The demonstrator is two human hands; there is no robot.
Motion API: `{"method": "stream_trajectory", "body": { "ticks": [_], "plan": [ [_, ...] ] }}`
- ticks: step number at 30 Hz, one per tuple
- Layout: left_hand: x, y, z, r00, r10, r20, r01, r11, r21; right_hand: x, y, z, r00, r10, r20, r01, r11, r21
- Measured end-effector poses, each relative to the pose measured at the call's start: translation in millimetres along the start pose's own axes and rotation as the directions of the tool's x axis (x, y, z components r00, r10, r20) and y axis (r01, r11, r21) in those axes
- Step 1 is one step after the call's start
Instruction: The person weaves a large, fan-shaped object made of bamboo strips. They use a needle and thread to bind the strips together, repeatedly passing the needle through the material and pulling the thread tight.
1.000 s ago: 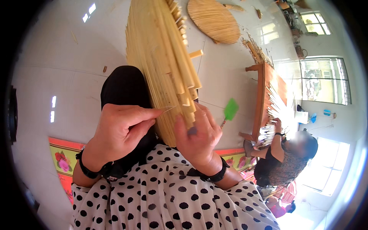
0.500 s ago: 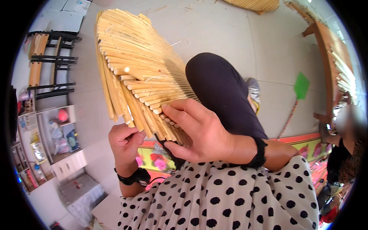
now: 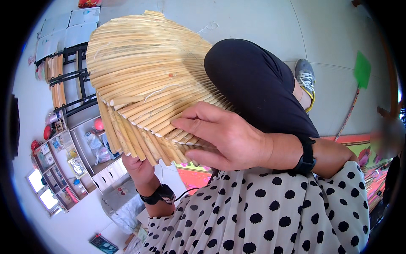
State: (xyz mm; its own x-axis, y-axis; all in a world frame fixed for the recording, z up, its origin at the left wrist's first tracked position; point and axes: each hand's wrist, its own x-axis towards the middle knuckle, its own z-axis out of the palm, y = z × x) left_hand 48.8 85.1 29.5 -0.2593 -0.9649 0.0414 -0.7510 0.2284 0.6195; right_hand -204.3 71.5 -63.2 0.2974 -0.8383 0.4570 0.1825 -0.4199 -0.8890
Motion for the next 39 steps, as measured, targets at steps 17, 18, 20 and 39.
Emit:
{"method": "stream_trajectory", "body": {
  "ticks": [17,18,20,39],
  "plan": [
    [-13.4,3.2,-5.3,0.984,-0.176,0.023,0.177,0.974,-0.143,1.7,2.0,-9.3,0.997,0.049,0.061,-0.055,0.994,0.098],
    [-14.0,4.5,-5.2,0.983,-0.182,0.027,0.184,0.970,-0.160,2.0,2.3,-9.3,0.997,0.047,0.061,-0.052,0.995,0.088],
    [-15.6,8.4,-4.5,0.980,-0.195,0.031,0.197,0.961,-0.194,3.2,2.2,-8.6,0.997,0.041,0.060,-0.046,0.995,0.088],
    [-4.6,34.0,-0.9,0.994,-0.101,0.041,0.099,0.994,0.043,1.7,4.6,-5.4,0.996,0.083,-0.027,-0.076,0.976,0.205]
  ]
}}
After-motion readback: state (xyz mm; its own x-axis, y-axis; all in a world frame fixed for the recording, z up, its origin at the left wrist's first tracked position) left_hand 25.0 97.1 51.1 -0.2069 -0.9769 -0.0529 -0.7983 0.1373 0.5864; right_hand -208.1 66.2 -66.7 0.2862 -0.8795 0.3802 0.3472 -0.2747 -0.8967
